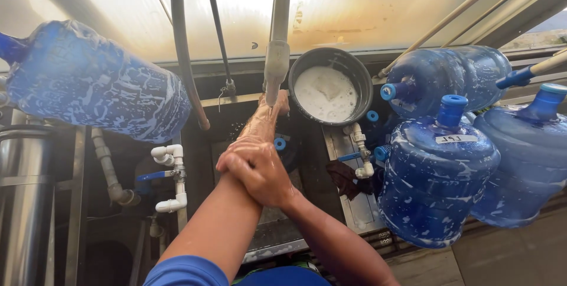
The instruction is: The person is washing large plastic water jugs using soapy water and a sponge at a washing station.
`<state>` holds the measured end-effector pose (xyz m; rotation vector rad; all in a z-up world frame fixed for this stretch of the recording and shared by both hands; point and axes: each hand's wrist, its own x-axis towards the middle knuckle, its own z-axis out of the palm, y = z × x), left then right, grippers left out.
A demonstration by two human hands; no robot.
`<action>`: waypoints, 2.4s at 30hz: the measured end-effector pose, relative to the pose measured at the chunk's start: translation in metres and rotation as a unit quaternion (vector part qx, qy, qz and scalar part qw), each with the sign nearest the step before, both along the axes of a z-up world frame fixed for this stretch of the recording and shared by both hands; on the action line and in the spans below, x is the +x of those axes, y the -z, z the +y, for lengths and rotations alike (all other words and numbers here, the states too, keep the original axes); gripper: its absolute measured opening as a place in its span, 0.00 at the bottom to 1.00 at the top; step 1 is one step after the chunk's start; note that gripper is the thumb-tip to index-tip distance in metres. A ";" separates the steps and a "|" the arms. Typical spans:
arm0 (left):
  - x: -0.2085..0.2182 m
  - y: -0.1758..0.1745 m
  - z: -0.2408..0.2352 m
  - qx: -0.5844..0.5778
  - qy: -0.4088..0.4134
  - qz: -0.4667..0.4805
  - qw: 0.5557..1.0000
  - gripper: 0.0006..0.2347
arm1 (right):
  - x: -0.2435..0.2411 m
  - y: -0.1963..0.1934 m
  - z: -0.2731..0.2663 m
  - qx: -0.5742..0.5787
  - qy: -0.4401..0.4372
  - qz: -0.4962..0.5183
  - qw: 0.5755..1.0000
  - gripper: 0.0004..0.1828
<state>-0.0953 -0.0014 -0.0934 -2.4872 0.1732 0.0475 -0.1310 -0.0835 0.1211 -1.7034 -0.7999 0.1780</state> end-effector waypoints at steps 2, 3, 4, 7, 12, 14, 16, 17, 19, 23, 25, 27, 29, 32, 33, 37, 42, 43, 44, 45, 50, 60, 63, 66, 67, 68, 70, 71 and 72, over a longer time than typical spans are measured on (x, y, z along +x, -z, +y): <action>0.001 0.006 -0.001 -0.060 0.004 -0.014 0.998 0.13 | 0.000 0.002 -0.005 0.017 -0.021 -0.037 0.999 0.15; 0.000 0.009 -0.001 -0.090 0.005 -0.019 0.996 0.13 | -0.001 0.003 -0.008 0.034 -0.043 -0.073 0.996 0.13; 0.004 0.006 -0.009 -0.121 0.007 -0.027 0.992 0.13 | 0.008 0.014 -0.009 0.033 -0.042 -0.073 0.996 0.13; 0.034 -0.012 -0.037 -0.217 0.011 -0.057 0.974 0.12 | 0.044 0.053 -0.012 0.012 -0.037 -0.129 0.991 0.15; 0.094 -0.017 -0.080 -0.374 0.002 -0.100 0.922 0.11 | 0.124 0.150 -0.020 -0.035 0.074 -0.078 0.994 0.17; 0.111 -0.003 -0.067 -0.427 -0.006 -0.120 0.897 0.11 | 0.135 0.156 -0.014 -0.105 0.159 -0.050 0.980 0.19; 0.124 0.013 -0.050 -0.473 -0.017 -0.138 0.870 0.11 | 0.143 0.177 -0.005 -0.171 0.238 -0.019 0.956 0.21; 0.130 0.021 -0.039 -0.494 -0.023 -0.149 0.856 0.11 | 0.148 0.194 0.001 -0.122 0.274 0.087 0.950 0.17; 0.141 0.032 -0.015 -0.537 -0.034 -0.176 0.824 0.10 | 0.175 0.259 0.003 -0.073 0.298 0.191 0.933 0.19; 0.130 0.034 0.007 -0.621 -0.047 -0.212 0.753 0.11 | 0.192 0.303 0.023 -0.062 0.278 0.203 0.937 0.20; 0.117 0.025 0.009 -0.661 -0.051 -0.230 0.713 0.11 | 0.192 0.272 0.036 -0.087 0.261 0.221 0.936 0.20; 0.100 0.013 0.006 -0.699 -0.055 -0.245 0.670 0.11 | 0.197 0.259 0.045 -0.114 0.244 0.241 0.932 0.20; 0.090 -0.009 0.003 -0.734 -0.056 -0.260 0.625 0.12 | 0.201 0.239 0.054 -0.140 0.228 0.259 0.928 0.20; 0.083 -0.040 -0.006 -0.834 -0.076 -0.204 0.507 0.12 | 0.211 0.204 0.070 -0.178 0.200 0.279 0.922 0.21; 0.081 -0.049 -0.009 -0.901 -0.090 -0.133 0.402 0.12 | 0.216 0.191 0.075 -0.191 0.191 0.285 0.920 0.22; 0.058 -0.098 -0.005 -0.881 -0.019 -0.131 0.454 0.13 | 0.253 0.196 0.086 -0.233 0.160 0.301 0.911 0.23; 0.024 -0.139 -0.019 -0.794 0.105 -0.113 0.588 0.11 | 0.258 0.192 0.090 -0.358 0.128 0.171 0.909 0.20; 0.015 -0.145 -0.022 -0.793 0.105 -0.115 0.589 0.11 | 0.255 0.193 0.092 -0.357 0.126 0.169 0.910 0.20; 0.006 -0.152 -0.026 -0.788 0.128 -0.102 0.594 0.11 | 0.253 0.193 0.093 -0.380 0.138 0.167 0.899 0.19; -0.003 -0.158 -0.031 -0.782 0.152 -0.088 0.598 0.11 | 0.250 0.194 0.093 -0.402 0.150 0.164 0.888 0.19; -0.035 -0.186 -0.026 -0.755 0.219 -0.032 0.618 0.10 | 0.244 0.203 0.099 -0.449 0.094 0.159 0.874 0.20; -0.046 -0.172 -0.032 -0.738 0.357 -0.076 0.567 0.15 | 0.234 0.207 0.095 -0.571 0.014 0.044 0.820 0.19; -0.024 -0.168 -0.025 -0.753 0.368 -0.056 0.543 0.15 | 0.246 0.238 0.094 -0.590 -0.016 -0.011 0.807 0.18; -0.009 -0.155 -0.026 -0.728 0.352 -0.091 0.582 0.11 | 0.241 0.228 0.090 -0.552 0.015 0.104 0.827 0.20; 0.009 -0.128 -0.014 -0.732 0.350 -0.087 0.578 0.11 | 0.249 0.246 0.085 -0.554 0.015 0.110 0.825 0.20; 0.029 -0.100 -0.002 -0.719 0.320 -0.110 0.607 0.11 | 0.259 0.262 0.080 -0.566 -0.014 0.012 0.824 0.20; 0.049 -0.075 0.021 -0.707 0.290 -0.133 0.631 0.11 | 0.264 0.279 0.070 -0.574 -0.043 -0.085 0.813 0.20; 0.049 -0.077 0.034 -0.693 0.247 -0.204 0.646 0.10 | 0.258 0.280 0.066 -0.571 -0.017 -0.085 0.816 0.19; 0.055 -0.081 0.052 -0.669 0.205 -0.278 0.658 0.09 | 0.261 0.277 0.070 -0.563 0.010 -0.092 0.821 0.19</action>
